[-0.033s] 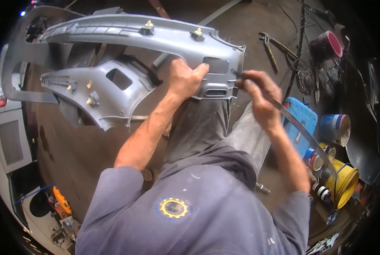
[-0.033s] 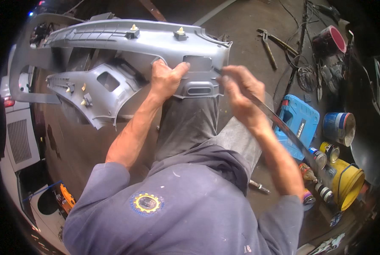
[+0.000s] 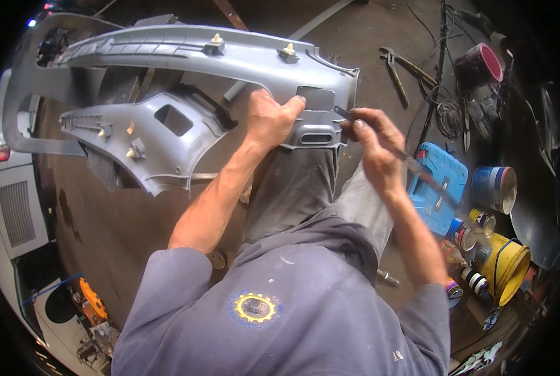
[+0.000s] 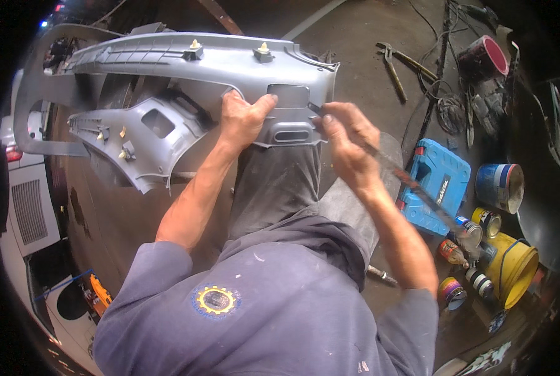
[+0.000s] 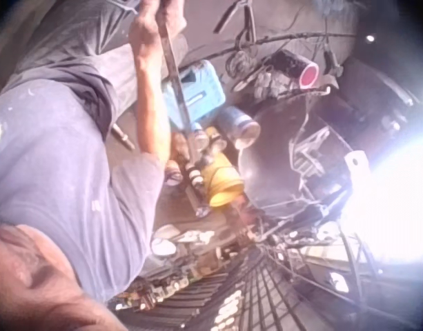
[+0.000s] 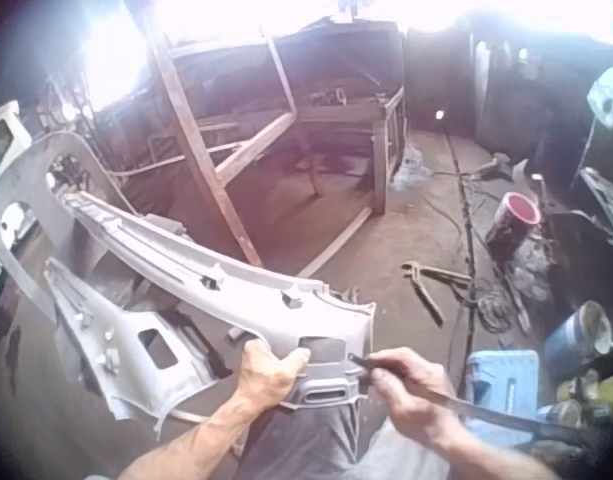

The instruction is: The person uses a rotary tool to grind and smooth the edges of a gray car bumper. They repeatedly rotate the bumper to access different areas and continue grinding along the contours.

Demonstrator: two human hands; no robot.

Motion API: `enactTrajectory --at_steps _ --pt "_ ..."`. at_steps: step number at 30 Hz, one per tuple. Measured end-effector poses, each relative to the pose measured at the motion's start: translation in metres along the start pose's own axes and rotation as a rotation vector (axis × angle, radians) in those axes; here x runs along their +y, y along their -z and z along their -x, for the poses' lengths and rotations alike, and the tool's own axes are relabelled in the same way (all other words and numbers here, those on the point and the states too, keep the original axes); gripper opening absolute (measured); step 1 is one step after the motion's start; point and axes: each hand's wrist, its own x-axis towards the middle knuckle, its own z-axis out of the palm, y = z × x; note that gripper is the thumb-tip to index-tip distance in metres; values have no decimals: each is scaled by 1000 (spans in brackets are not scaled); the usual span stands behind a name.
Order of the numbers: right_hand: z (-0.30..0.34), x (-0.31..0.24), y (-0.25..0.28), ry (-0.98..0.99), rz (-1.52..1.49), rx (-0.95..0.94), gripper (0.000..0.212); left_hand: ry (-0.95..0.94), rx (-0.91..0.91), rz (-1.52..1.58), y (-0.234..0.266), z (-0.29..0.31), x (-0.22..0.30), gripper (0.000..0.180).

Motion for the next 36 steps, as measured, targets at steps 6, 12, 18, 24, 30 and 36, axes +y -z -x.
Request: enactTrajectory --at_steps 6,12,18,24,30,36 --pt "16 26 -37 6 -171 294 22 -88 58 23 -3 6 -4 31" --pt "14 22 -46 109 56 361 19 -158 110 43 -7 2 -11 40" --pt "4 21 -46 31 91 360 18 -144 63 40 -4 1 -13 34" --pt "-7 25 -39 -41 29 296 19 -110 43 131 -5 -7 -33 32" --pt "-11 35 -31 -143 -113 235 21 -151 -1 216 -6 -4 -27 24" --pt "-17 51 -21 -218 -435 165 18 -130 -94 239 -5 -3 -24 20"
